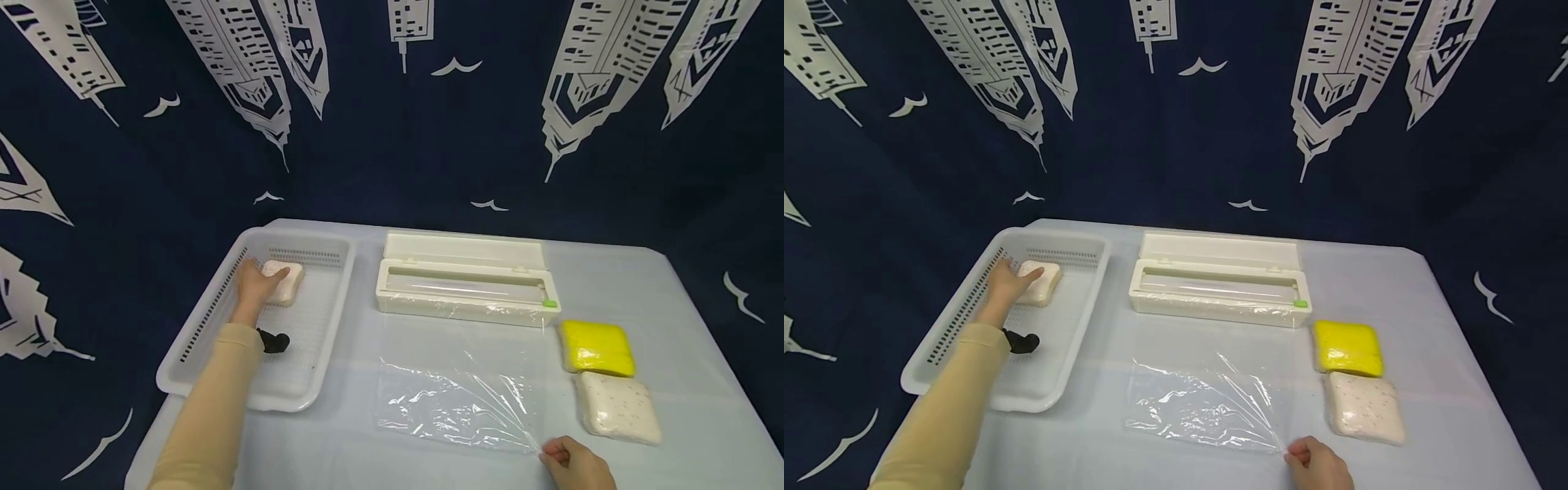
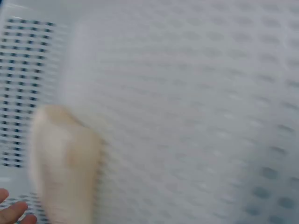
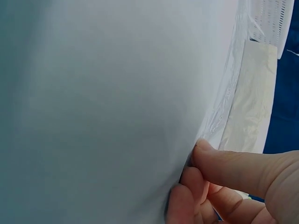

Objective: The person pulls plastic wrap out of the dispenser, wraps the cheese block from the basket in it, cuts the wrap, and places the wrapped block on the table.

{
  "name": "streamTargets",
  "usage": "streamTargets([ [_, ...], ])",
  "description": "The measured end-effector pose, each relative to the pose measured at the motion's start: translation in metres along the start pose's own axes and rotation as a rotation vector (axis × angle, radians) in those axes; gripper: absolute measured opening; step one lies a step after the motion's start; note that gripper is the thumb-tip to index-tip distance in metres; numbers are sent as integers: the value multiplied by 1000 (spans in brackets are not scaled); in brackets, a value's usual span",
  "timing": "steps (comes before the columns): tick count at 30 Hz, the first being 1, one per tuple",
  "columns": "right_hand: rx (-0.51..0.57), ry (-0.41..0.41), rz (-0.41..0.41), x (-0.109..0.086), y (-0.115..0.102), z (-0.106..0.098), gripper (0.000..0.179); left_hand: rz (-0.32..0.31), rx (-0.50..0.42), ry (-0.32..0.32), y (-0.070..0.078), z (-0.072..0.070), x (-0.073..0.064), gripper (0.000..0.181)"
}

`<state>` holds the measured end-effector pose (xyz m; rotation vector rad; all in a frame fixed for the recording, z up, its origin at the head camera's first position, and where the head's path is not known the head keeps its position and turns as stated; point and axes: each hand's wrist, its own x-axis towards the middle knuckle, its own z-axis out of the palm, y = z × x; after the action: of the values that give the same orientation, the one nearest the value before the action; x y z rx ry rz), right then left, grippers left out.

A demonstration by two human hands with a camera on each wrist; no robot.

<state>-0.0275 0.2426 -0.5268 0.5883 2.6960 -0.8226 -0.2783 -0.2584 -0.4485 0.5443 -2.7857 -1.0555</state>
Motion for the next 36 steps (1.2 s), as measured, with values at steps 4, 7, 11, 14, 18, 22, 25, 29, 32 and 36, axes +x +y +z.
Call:
streamTargets([
  [4, -11, 10, -35, -2, 1, -3, 13, -60, 98, -48, -14, 17, -1, 86],
  [7, -14, 12, -48, -2, 1, -4, 13, -118, 163, -71, -18, 24, -3, 98],
  [11, -2, 16, -47, -4, -1, -6, 12, -159, 237, -63, -17, 28, -5, 105],
  [14, 5, 21, -50, -5, -2, -7, 11, -172, 264, -58, -15, 29, -5, 103],
  [18, 2, 29, -67, -6, -1, -9, 11, -158, 217, -36, -9, 26, -8, 95],
  [22, 7, 26, -58, -6, 1, -10, 11, -120, 39, 14, 5, 16, -15, 88],
  [25, 9, 15, -52, -6, 0, -10, 11, -77, -69, 59, 19, 3, -21, 85],
  [29, 10, 5, -57, -6, 0, -12, 11, 46, -121, 89, 45, -16, -33, 81],
  [32, 14, 4, -70, -6, -1, -13, 11, 187, -163, 72, 67, -27, -50, 80],
  [36, 20, 8, -84, -6, -1, -13, 12, 381, -215, 9, 94, -32, -79, 82],
])
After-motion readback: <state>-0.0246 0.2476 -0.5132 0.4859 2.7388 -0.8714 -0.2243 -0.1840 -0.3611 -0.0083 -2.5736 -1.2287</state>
